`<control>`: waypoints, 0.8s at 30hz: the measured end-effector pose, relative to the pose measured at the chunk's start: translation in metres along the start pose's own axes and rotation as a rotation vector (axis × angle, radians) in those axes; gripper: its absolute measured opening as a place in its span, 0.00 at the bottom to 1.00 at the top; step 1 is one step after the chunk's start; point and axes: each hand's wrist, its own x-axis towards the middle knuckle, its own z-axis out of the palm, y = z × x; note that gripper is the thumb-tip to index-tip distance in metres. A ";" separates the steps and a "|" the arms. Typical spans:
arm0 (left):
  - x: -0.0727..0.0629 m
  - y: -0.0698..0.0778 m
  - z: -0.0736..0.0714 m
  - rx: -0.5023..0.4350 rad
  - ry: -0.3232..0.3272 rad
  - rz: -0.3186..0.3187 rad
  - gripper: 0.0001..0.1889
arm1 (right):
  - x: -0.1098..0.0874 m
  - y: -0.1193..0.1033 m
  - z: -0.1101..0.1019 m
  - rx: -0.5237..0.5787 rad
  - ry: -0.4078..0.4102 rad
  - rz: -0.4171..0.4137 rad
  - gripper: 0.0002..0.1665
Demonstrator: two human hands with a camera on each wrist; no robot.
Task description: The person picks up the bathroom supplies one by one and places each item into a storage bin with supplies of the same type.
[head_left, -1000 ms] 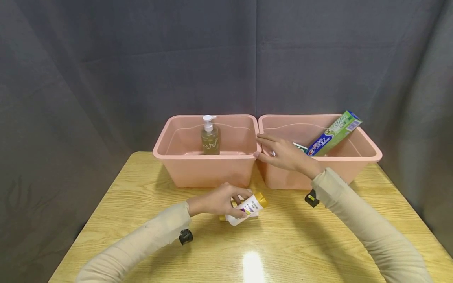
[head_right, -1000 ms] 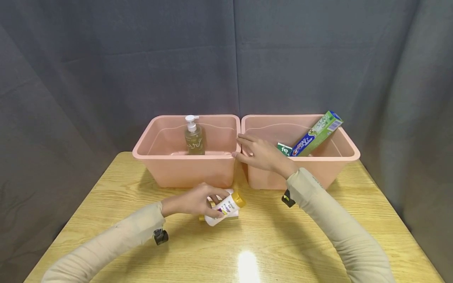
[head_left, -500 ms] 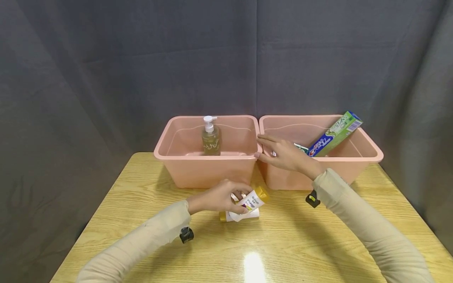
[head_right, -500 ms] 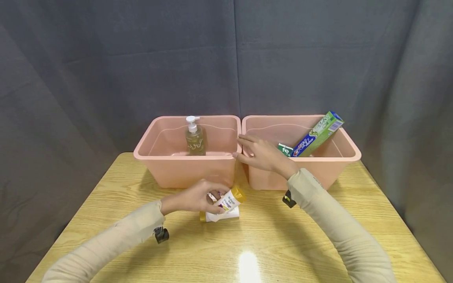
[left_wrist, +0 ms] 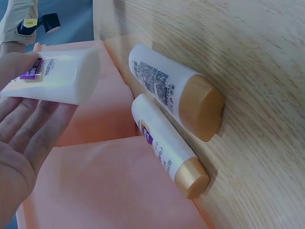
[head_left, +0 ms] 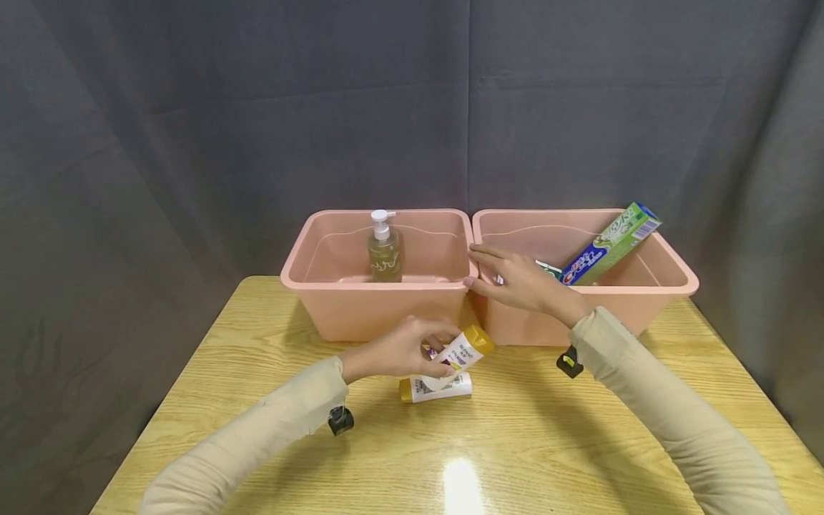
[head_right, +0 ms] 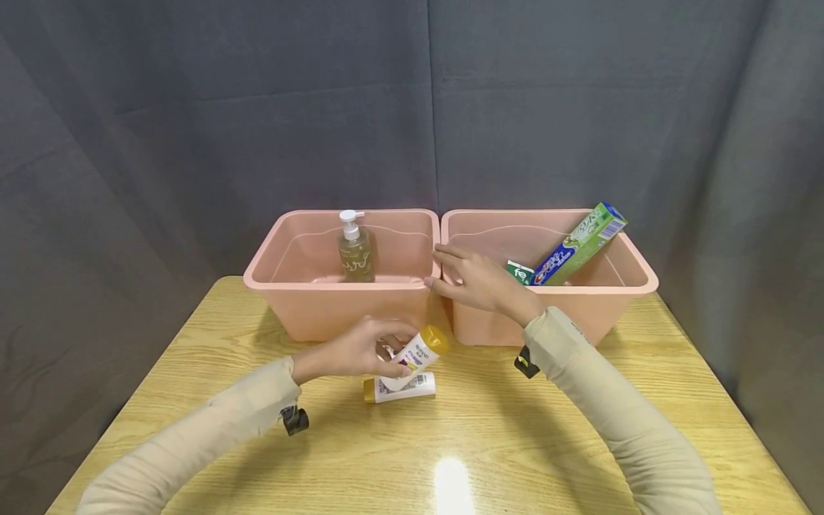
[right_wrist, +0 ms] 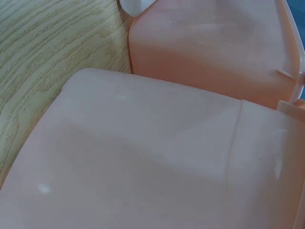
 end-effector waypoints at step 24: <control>-0.003 0.010 -0.019 -0.064 0.148 0.009 0.30 | 0.000 0.000 0.000 -0.006 0.001 0.003 0.39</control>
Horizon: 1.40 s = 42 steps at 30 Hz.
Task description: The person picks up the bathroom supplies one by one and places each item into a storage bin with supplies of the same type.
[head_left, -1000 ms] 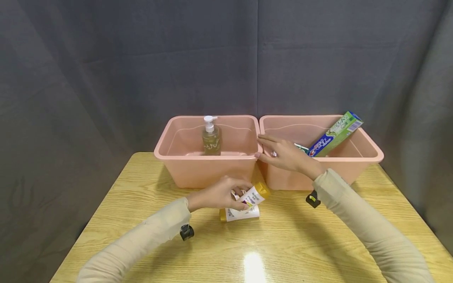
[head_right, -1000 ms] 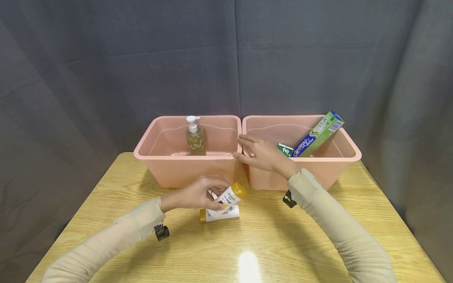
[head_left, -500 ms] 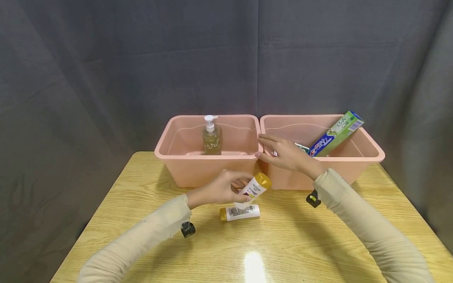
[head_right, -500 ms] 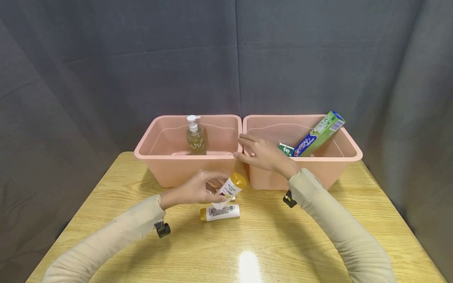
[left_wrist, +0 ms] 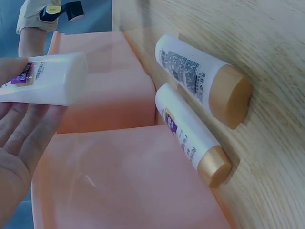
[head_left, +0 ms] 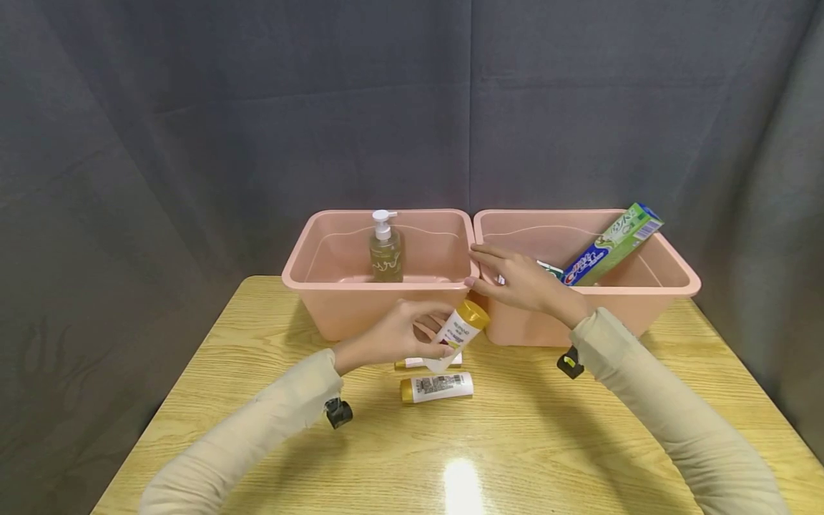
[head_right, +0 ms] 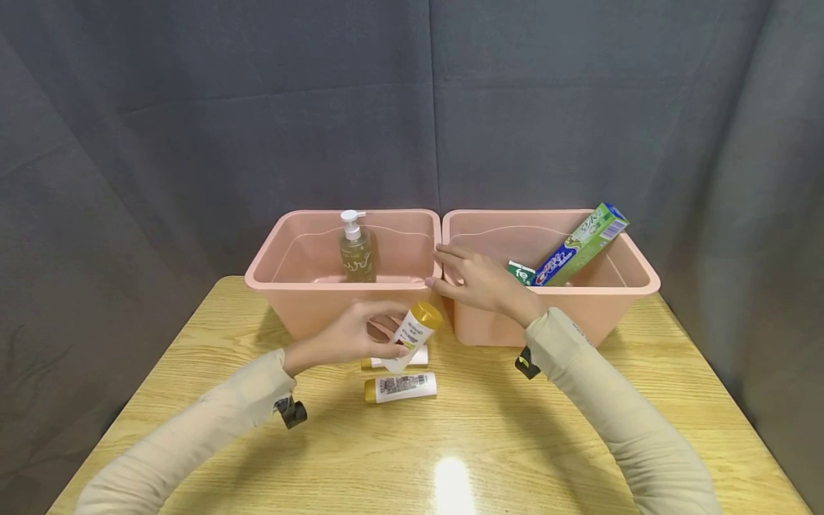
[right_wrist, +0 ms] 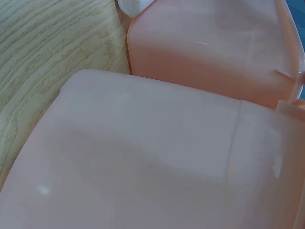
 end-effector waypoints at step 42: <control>0.014 0.013 -0.025 -0.152 0.305 -0.049 0.29 | 0.000 0.000 0.001 0.014 -0.015 0.032 0.41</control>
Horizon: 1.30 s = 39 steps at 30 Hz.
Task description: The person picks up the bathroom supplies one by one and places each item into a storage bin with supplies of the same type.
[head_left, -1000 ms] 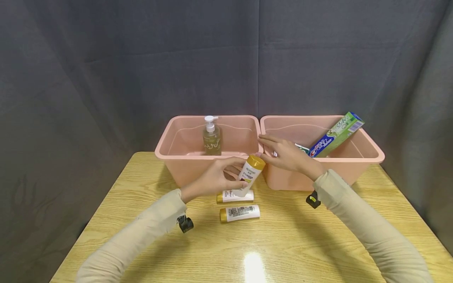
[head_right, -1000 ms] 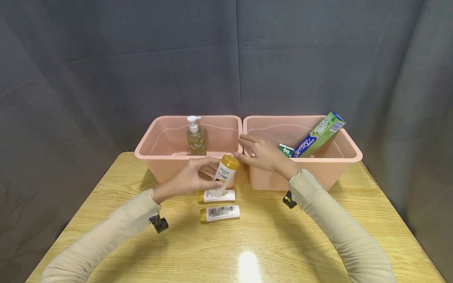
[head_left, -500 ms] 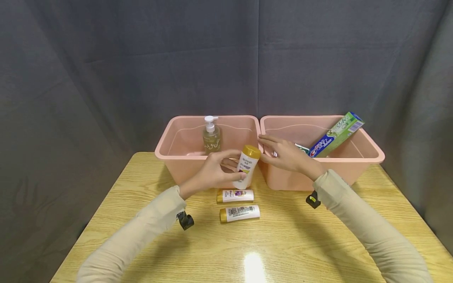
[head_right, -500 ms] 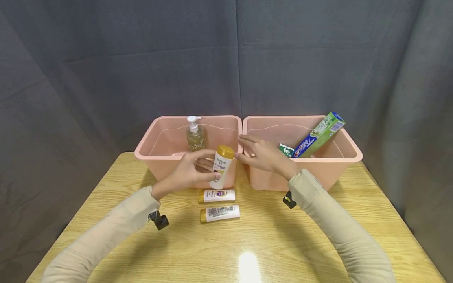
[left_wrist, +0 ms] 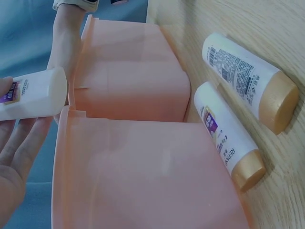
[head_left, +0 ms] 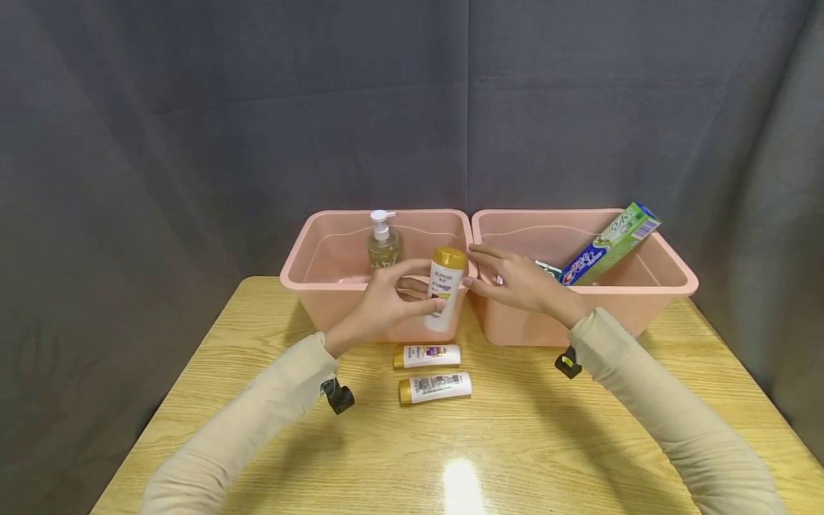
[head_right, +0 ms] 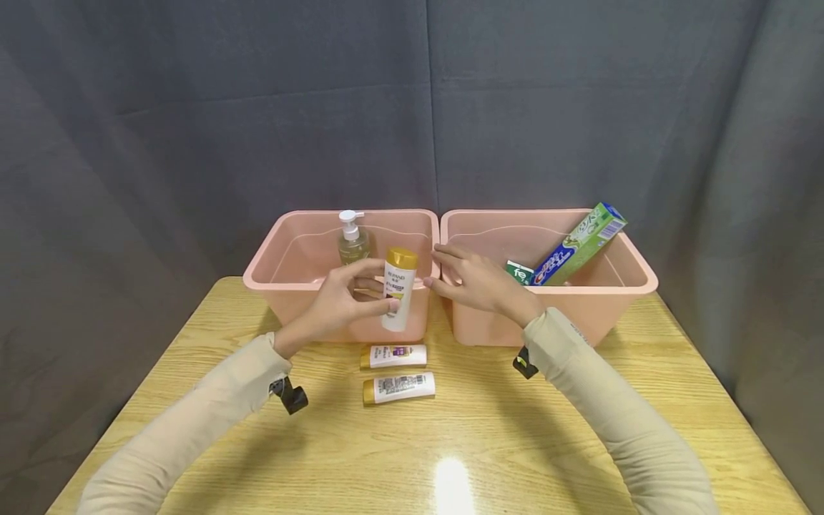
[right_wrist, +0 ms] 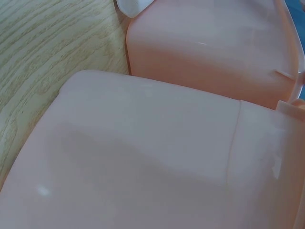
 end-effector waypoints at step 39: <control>0.018 0.005 -0.010 -0.046 0.179 -0.014 0.29 | 0.000 0.001 0.000 -0.010 0.012 -0.025 0.40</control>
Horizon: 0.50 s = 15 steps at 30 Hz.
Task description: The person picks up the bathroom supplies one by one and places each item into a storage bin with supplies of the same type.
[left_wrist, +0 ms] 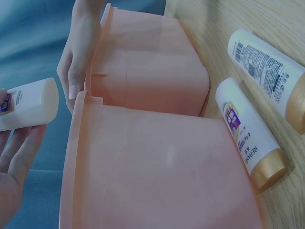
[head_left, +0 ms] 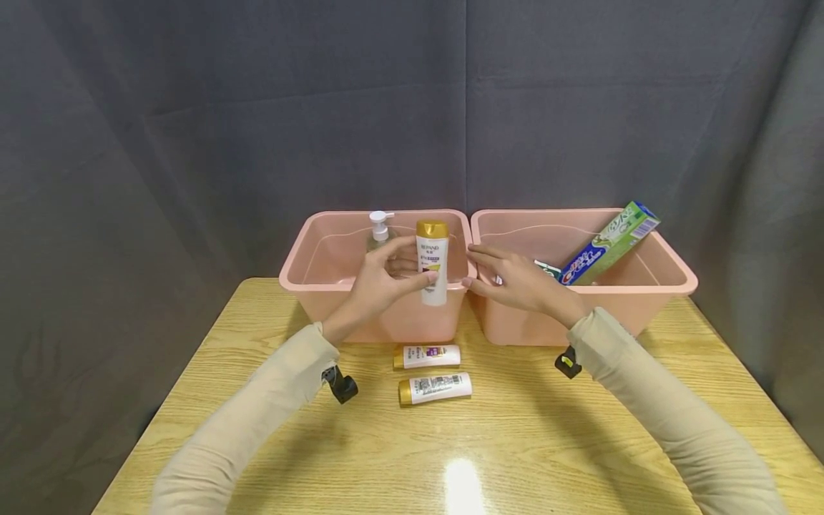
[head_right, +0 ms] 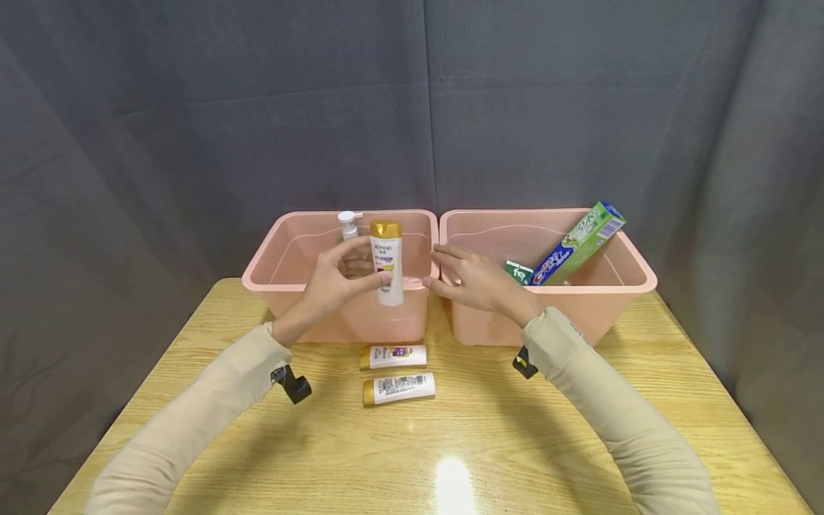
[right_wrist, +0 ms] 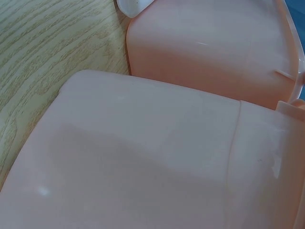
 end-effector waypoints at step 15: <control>0.012 -0.006 -0.005 -0.002 0.099 0.025 0.28 | 0.001 0.001 0.000 0.002 0.002 -0.005 0.39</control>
